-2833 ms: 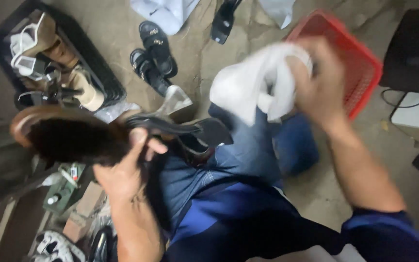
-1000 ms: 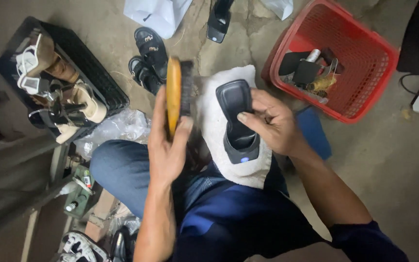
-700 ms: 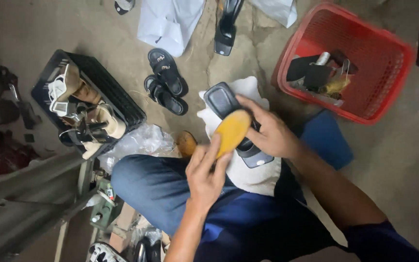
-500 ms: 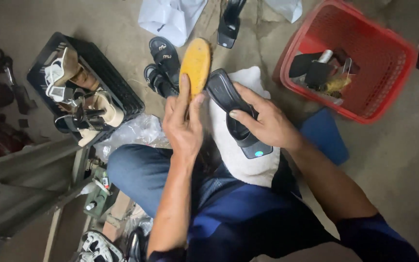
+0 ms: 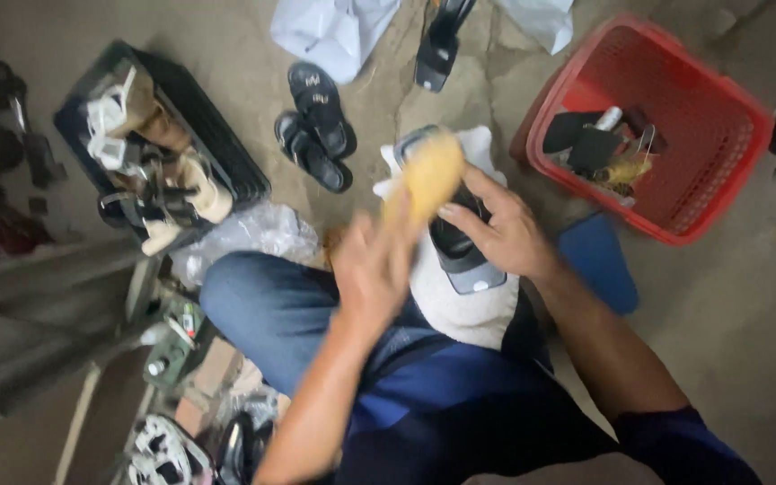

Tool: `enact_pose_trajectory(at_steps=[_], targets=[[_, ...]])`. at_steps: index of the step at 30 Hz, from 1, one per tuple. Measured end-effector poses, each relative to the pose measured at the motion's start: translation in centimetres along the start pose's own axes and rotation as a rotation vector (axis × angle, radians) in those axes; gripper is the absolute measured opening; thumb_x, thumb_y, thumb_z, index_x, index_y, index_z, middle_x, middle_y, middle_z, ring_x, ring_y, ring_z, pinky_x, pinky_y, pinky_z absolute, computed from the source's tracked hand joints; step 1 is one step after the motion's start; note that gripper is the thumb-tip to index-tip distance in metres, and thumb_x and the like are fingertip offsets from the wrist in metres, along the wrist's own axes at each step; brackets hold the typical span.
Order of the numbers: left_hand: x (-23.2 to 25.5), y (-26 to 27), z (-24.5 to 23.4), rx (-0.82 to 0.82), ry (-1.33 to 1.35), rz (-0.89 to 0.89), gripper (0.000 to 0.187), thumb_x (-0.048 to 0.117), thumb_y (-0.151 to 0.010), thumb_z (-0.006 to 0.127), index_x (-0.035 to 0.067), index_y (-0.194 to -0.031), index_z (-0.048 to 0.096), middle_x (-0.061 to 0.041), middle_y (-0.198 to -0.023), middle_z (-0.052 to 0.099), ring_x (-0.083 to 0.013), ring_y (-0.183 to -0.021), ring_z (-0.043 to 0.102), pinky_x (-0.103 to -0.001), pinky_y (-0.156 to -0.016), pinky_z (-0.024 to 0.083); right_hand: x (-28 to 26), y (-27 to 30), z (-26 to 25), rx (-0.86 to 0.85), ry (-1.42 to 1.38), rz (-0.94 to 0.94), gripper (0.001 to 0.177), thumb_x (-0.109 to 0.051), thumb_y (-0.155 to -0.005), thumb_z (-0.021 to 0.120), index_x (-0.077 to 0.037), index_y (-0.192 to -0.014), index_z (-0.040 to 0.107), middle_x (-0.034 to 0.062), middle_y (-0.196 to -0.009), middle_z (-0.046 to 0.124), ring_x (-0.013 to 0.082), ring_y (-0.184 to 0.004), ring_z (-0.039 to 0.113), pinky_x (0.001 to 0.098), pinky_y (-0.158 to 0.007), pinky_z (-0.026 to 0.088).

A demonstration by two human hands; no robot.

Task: The person sits on the floor and brushes a black sandal with a yellow-handled brush, then places it aside. They pick up a second black sandal, brush it, and place it down. They then pick up a black slide, brush it, and place it down. Finally, they pick up another black slide and begin brushing it.

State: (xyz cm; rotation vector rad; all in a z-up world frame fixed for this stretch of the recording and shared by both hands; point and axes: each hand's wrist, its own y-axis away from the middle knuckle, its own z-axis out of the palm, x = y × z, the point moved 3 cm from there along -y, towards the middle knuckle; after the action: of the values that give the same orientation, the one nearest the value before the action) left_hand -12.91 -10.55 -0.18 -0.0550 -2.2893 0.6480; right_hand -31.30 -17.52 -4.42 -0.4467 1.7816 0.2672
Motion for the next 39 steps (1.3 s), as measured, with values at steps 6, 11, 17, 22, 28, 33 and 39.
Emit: enact_pose_trajectory(at_steps=[6,11,17,22,28,33,39], targets=[[-0.6,2.8,0.9,0.069,0.062,-0.027,0.041,0.024,-0.098,0.074,0.020,-0.138,0.068,-0.002,-0.076,0.056,-0.0213,-0.064,0.060,-0.032,-0.060,0.052,0.5,0.1,-0.1,0.024,0.004,-0.017,0.051,-0.008,-0.096,0.073,0.001,-0.144,0.058,0.0237,-0.127,0.070,0.0312,-0.121,0.065,0.0488,-0.104,0.051],[-1.5,-1.3,-1.1,0.092,0.177,-0.065,0.042,0.018,-0.101,0.072,0.018,-0.143,0.064,-0.012,-0.081,0.063,-0.0249,-0.065,0.060,-0.032,-0.063,0.052,0.9,0.0,1.1,0.028,-0.180,-0.050,0.059,-0.005,-0.095,0.075,0.000,-0.149,0.053,0.0191,-0.131,0.069,0.0185,-0.121,0.062,0.0416,-0.108,0.049],[-0.2,-2.7,-2.2,0.027,0.198,-0.043,0.049,0.018,-0.101,0.076,0.019,-0.147,0.059,-0.013,-0.088,0.066,-0.0293,-0.074,0.066,-0.038,-0.070,0.054,-1.1,-0.8,-0.3,0.279,-0.598,-0.071,0.065,-0.009,-0.106,0.060,-0.003,-0.159,0.025,0.0313,-0.142,0.055,0.0436,-0.128,0.060,0.0565,-0.109,0.055],[0.6,1.4,2.0,-0.102,0.231,-0.048,0.044,0.024,-0.093,0.080,0.025,-0.136,0.070,-0.002,-0.075,0.061,-0.0203,-0.061,0.063,-0.030,-0.059,0.054,3.0,-1.1,-1.3,0.301,-0.847,0.151,0.046,-0.041,-0.110,0.043,-0.011,-0.143,0.054,0.0198,-0.122,0.071,0.0332,-0.114,0.072,0.0531,-0.098,0.064],[-1.5,1.0,-1.7,-0.249,-0.012,0.147,0.033,0.039,-0.098,0.070,0.037,-0.131,0.071,0.003,-0.073,0.051,-0.0194,-0.060,0.061,-0.031,-0.057,0.054,-1.4,-0.6,-1.9,0.394,-0.656,0.260,0.028,-0.025,-0.104,0.061,-0.008,-0.126,0.061,0.0184,-0.101,0.070,0.0245,-0.085,0.073,0.0356,-0.072,0.064],[0.9,-0.6,-2.6,-0.261,-0.063,0.187,0.026,0.038,-0.099,0.069,0.036,-0.124,0.075,0.001,-0.075,0.053,-0.0204,-0.061,0.062,-0.032,-0.056,0.054,-0.3,-0.6,-2.0,0.331,-0.649,0.225,0.028,-0.032,-0.108,0.054,-0.011,-0.125,0.062,0.0132,-0.099,0.070,0.0215,-0.089,0.074,0.0283,-0.071,0.060],[-0.8,0.7,-5.0,-0.126,0.050,-0.023,0.025,0.023,-0.095,0.077,0.021,-0.120,0.076,-0.003,-0.076,0.059,-0.0210,-0.062,0.061,-0.031,-0.058,0.053,-1.8,0.1,-2.7,0.536,-0.808,0.257,0.019,-0.030,-0.105,0.062,-0.019,-0.120,0.065,0.0083,-0.096,0.072,0.0256,-0.102,0.075,0.0391,-0.091,0.061]])
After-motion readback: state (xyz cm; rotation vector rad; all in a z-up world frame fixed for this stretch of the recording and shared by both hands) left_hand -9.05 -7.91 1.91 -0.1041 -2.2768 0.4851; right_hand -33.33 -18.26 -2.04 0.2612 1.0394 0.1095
